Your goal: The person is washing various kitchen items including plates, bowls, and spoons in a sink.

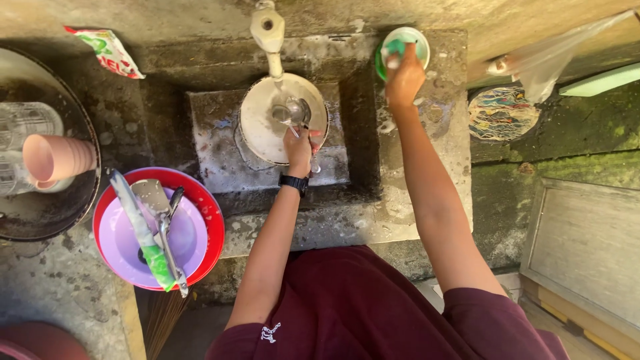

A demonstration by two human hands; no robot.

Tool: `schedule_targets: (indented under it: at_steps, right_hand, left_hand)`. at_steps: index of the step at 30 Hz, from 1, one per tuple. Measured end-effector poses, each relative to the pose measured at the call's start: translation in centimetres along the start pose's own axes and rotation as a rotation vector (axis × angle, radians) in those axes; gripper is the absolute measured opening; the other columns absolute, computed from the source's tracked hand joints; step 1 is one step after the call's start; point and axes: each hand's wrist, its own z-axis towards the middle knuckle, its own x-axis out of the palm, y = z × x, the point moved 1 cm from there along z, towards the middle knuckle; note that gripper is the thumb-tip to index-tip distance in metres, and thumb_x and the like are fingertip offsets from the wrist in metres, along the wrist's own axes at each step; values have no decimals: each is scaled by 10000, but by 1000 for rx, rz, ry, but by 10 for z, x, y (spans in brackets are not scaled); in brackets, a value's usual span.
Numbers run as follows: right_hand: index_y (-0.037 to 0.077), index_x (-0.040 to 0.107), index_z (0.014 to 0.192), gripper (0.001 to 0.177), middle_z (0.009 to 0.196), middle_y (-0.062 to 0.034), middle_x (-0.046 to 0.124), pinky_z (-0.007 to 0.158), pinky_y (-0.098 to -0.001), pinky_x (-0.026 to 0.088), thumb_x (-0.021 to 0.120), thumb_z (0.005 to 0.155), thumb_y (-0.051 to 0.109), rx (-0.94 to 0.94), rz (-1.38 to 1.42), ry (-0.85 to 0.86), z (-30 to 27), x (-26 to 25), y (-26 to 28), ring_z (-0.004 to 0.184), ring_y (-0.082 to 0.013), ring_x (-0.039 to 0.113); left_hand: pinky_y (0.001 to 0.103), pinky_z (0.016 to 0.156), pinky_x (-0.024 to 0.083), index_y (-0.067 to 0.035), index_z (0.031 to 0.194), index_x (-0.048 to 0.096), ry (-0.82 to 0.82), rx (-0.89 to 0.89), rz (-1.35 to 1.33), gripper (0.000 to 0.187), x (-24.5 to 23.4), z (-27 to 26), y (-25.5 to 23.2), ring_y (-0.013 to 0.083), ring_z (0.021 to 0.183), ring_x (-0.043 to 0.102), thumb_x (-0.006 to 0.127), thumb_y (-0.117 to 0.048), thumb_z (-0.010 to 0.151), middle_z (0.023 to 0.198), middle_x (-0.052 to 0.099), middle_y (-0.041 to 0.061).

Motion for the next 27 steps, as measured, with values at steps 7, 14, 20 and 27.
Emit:
schedule_targets:
  at_steps: [7,14,20,27]
  right_hand:
    - [45,615,1120,171,944,-101,652,726,-361,547,552,966,4,-57,650,-80,-67,-16,105,831,-210,626]
    - [18,604,1040,430,1030,-181,650,859,-474,552,706,622,37,-565,145,294,-168,56,173,977,-394,627]
    - [-10,683,915,208,896,-215,701,729,-442,544,780,810,140,130,402,422,-153,47,179,806,-376,687]
    - [-41,658,930,113,808,-229,676,601,-409,487,694,897,61,455,879,112,-138,3,245,648,-302,636]
  left_hand:
    - [370,453,559,42,1207,472,-63,-77,-3,270,-47,33,17,281,561,698,586,0,965,940,686,222]
    - [408,507,524,4,1187,446,-227,114,284,377,-124,137,145,293,700,662,583,111,852,979,624,192]
    - [278,488,476,-55,1023,438,-76,210,496,242,-79,6,-27,161,594,564,518,111,867,949,638,172]
    - [301,468,471,-28,928,389,202,290,341,202,-59,-92,-90,132,542,578,551,79,980,841,669,150]
